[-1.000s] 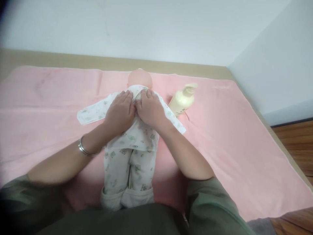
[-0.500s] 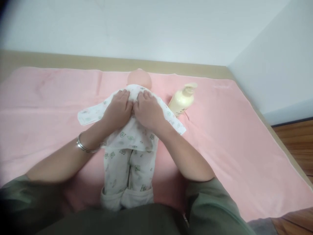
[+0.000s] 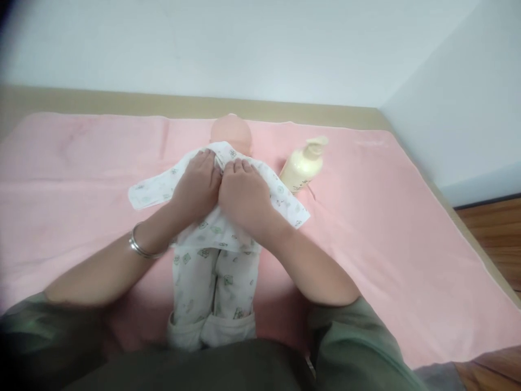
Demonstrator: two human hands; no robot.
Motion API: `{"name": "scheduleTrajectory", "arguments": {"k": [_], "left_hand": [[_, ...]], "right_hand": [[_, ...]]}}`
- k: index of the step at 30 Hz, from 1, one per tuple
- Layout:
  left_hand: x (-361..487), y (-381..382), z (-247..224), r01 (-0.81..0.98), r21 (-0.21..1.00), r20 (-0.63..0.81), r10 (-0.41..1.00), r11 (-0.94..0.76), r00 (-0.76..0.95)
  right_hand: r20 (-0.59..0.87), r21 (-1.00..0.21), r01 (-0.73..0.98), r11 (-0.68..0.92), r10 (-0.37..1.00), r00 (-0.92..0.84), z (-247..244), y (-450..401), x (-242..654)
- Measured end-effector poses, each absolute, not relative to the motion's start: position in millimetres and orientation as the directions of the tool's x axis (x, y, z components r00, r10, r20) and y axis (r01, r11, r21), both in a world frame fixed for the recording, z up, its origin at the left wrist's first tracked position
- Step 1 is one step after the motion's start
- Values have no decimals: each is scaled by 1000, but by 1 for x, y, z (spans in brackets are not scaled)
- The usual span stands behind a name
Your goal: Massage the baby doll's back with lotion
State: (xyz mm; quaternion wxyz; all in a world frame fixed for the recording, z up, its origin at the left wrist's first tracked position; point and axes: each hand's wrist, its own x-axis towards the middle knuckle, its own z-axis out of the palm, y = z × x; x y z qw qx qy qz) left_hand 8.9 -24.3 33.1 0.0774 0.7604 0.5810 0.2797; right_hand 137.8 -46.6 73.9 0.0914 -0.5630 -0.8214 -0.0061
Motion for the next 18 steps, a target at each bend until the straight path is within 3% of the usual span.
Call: {"name": "scheduleTrajectory", "arguments": {"k": [3,5,10,14,18], "left_hand": [[18,-43,32,847,378,381,897,-374,226],[21,-47,33,837,384,394,889,-390,234],[9,-19,31,797,516,327,932,-315,157],[6,-8,22,793,519,372,920,-319,126],[10,-14,19,779,551,376,923,-299,88]], "right_hand": [[181,-258,902,345,935,-306,70,-22,148],[212,-298,895,331,938,-276,66,-9,153],[226,-167,934,316,934,-276,61,-26,143],[223,-72,933,352,918,-329,65,-44,137],[239,-150,919,364,916,-324,64,-28,146]]}}
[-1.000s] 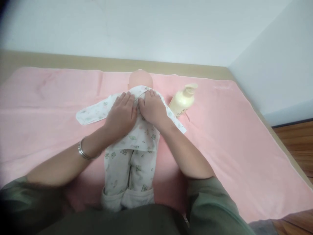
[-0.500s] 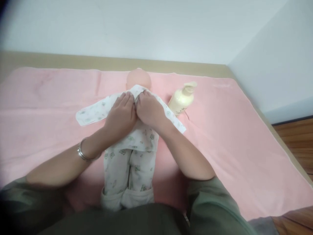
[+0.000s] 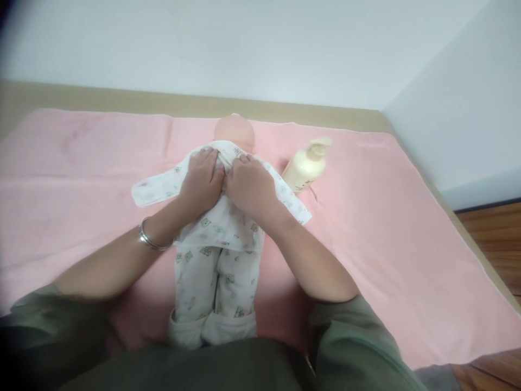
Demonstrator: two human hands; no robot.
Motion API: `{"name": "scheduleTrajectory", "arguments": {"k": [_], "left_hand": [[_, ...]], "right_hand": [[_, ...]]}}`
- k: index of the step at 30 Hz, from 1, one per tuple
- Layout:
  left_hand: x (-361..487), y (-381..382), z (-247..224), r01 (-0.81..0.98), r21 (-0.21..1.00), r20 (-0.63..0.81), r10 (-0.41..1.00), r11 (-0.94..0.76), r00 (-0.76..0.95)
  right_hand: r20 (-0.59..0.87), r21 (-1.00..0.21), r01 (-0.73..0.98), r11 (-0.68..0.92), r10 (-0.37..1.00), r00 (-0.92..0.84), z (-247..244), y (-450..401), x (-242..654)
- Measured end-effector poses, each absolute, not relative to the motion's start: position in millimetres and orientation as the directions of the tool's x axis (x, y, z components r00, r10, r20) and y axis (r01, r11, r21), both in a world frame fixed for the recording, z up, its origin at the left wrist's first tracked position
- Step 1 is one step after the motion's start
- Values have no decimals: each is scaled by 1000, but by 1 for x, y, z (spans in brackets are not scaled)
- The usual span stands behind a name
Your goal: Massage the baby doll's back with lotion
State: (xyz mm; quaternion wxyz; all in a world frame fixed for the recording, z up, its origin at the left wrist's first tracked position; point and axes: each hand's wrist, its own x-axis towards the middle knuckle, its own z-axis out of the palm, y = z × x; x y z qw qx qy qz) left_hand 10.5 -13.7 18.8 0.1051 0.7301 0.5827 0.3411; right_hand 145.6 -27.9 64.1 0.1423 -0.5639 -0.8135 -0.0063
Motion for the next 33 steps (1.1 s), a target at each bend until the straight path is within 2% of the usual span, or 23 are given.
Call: {"name": "scheduleTrajectory", "arguments": {"k": [5,14,19,22,28,30,33], "left_hand": [[12,-15,20,776,559,376,924,-292,77],[12,-16,20,769,570,392,918,-289,54],[23,-40,32,806,485,367,916,-340,166],[23,-45,36,785,487,364,906,-384,217],[7,-13,29,741,563,362,915,-367,178],[5,-6,26,749,565,374,917,-346,142],[10,-11,24,775,548,384,918,-313,100]], "right_hand": [[224,-208,933,292,943,-245,55,-5,154],[248,-207,926,316,933,-262,54,-9,152],[213,-209,927,311,940,-267,59,-3,156],[215,-182,932,315,937,-275,60,-4,156],[262,-47,938,342,911,-319,60,-35,141],[260,-65,932,357,908,-330,62,-42,138],[233,-180,910,374,915,-330,65,-35,141]]}}
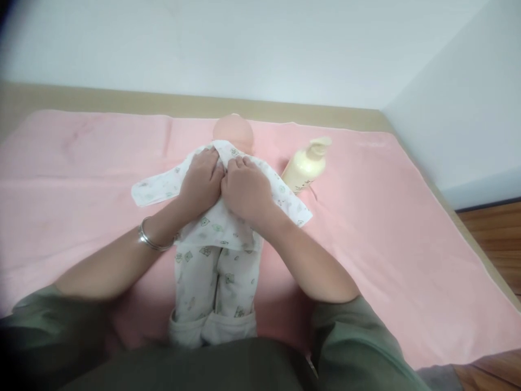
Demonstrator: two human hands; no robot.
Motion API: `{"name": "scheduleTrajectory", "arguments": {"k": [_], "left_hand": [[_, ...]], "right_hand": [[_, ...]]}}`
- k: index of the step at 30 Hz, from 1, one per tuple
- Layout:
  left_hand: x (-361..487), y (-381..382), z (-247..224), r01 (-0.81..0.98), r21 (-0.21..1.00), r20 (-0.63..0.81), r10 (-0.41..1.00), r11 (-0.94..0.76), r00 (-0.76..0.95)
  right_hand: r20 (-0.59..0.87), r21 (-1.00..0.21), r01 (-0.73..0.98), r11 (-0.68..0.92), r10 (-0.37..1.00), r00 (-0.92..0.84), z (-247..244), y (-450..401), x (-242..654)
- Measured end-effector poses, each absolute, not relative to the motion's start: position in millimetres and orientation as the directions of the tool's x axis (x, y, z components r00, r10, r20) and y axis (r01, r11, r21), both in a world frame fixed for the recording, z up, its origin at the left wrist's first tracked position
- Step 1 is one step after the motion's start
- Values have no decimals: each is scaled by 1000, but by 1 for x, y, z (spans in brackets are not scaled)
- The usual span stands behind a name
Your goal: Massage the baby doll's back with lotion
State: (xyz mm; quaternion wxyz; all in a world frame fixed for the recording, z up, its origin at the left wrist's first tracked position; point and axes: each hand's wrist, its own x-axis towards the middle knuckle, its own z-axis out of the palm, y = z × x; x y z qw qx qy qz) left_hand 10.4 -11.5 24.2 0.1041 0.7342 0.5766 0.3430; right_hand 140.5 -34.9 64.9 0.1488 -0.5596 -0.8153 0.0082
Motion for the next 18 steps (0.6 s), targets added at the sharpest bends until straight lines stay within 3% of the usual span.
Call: {"name": "scheduleTrajectory", "arguments": {"k": [3,6,14,18], "left_hand": [[19,-28,26,811,481,405,905,-333,131],[22,-37,28,823,429,419,889,-372,183],[-1,-1,35,809,492,336,928,-320,163],[3,-9,35,843,436,381,913,-316,145]], "right_hand": [[215,-243,908,340,932,-292,64,-15,148],[226,-189,928,320,934,-276,60,-5,151],[270,-124,921,369,906,-327,65,-41,139],[245,-230,890,394,908,-338,65,-28,145]]}}
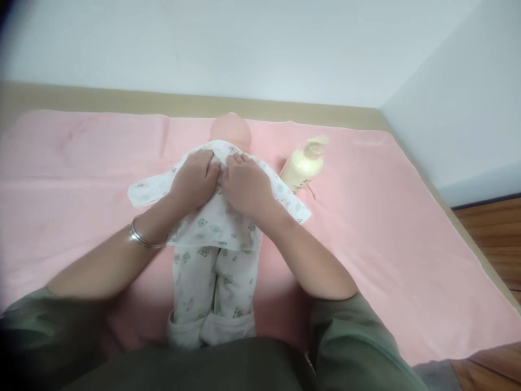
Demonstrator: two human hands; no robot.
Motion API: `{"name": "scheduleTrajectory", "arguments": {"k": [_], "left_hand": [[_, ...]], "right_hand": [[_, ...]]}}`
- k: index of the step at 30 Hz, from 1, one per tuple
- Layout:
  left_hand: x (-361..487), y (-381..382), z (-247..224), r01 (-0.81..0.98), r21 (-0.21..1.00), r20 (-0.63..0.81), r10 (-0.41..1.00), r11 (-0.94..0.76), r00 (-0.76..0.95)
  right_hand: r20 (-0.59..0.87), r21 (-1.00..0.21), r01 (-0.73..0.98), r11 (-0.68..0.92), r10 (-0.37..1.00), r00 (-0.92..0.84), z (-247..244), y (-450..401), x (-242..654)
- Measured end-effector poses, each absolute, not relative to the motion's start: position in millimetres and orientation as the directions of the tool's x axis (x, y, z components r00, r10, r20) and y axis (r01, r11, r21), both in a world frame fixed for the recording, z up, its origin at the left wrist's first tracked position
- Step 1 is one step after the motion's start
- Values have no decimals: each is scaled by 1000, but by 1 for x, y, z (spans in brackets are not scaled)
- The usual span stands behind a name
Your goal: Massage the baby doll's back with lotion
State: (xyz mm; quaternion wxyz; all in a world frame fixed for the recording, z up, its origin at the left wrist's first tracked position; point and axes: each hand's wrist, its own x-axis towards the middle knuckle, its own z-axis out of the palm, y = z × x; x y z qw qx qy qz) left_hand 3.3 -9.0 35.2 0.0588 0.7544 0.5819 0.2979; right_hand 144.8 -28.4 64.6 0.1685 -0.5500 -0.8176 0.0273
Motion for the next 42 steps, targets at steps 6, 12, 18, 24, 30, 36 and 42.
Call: {"name": "scheduleTrajectory", "arguments": {"k": [6,12,18,24,30,36,42], "left_hand": [[16,-32,31,832,421,441,883,-361,160],[6,-9,32,796,511,389,913,-326,124],[6,-5,26,783,521,444,891,-341,93],[7,-5,18,763,559,442,895,-325,58],[7,-5,17,767,552,451,891,-326,54],[7,-6,19,769,553,440,896,-319,55],[7,-6,19,768,560,437,899,-310,44]], "right_hand": [[240,-229,904,360,921,-306,57,-5,153],[211,-150,925,350,925,-316,64,-39,138],[190,-180,913,365,924,-332,64,-37,137],[213,-273,911,310,943,-257,54,-12,144],[228,-286,902,324,937,-264,50,-14,143],[230,-281,904,324,937,-264,51,-14,143],[243,-287,899,331,933,-266,49,-14,143]]}}
